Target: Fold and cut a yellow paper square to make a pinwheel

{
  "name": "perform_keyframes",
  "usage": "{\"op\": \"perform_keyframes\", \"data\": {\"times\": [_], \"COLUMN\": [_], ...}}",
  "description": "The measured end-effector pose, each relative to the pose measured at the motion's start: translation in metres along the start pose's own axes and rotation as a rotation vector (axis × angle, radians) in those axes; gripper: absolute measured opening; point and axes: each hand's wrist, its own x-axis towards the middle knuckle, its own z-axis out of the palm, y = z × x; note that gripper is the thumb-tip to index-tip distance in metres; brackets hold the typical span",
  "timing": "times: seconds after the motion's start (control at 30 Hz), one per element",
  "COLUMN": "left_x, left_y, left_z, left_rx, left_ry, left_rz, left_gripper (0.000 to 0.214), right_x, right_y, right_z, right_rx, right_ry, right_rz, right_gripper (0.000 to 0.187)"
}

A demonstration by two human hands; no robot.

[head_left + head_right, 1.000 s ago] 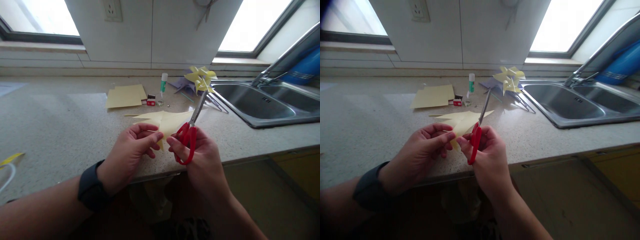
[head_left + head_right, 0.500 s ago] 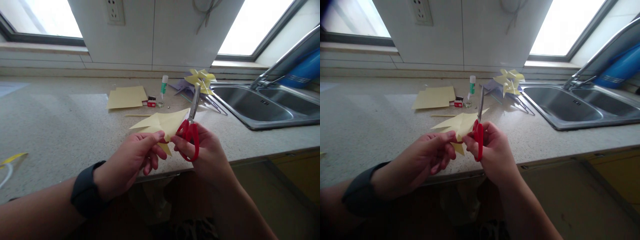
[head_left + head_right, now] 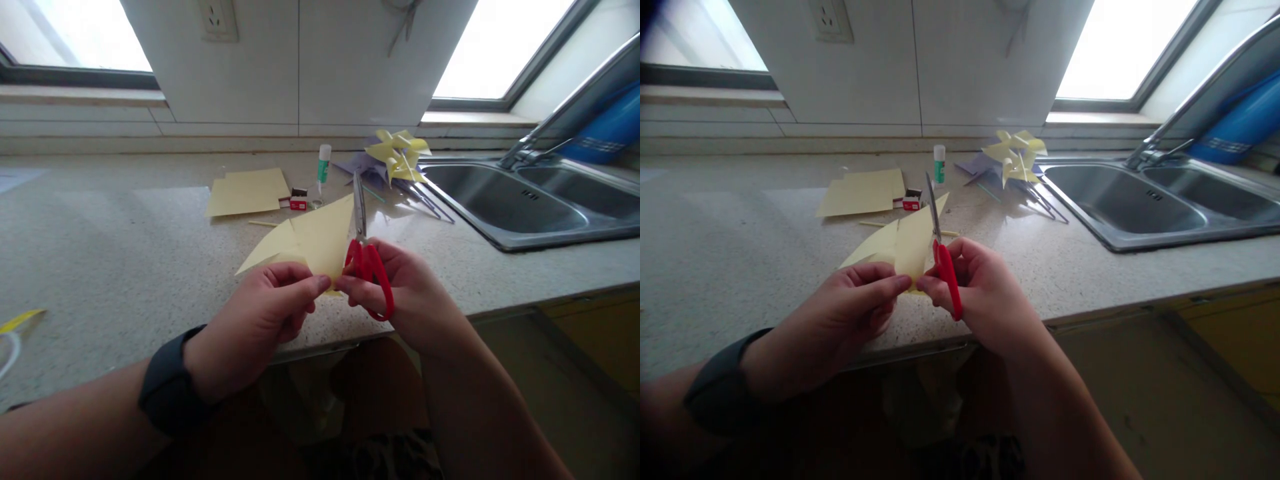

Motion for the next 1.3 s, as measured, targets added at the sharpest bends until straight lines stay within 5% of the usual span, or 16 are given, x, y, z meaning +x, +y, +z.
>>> {"op": "perform_keyframes", "data": {"times": [0.23, 0.47, 1.3], "left_x": [0.000, 0.000, -0.004], "left_y": [0.002, 0.005, 0.006], "left_z": [0.004, 0.008, 0.011], "left_rx": [-0.116, -0.229, -0.195], "left_ry": [0.095, 0.119, 0.179], "left_rz": [0.115, 0.186, 0.195], "left_gripper": [0.023, 0.019, 0.012], "right_x": [-0.028, -0.063, -0.064], "right_y": [0.011, 0.034, 0.040], "right_z": [0.011, 0.015, 0.014], "right_rx": [-0.149, -0.412, -0.591], "right_ry": [0.163, 0.116, 0.145], "right_rz": [-0.013, -0.027, -0.228], "right_gripper": [0.033, 0.033, 0.032]}}
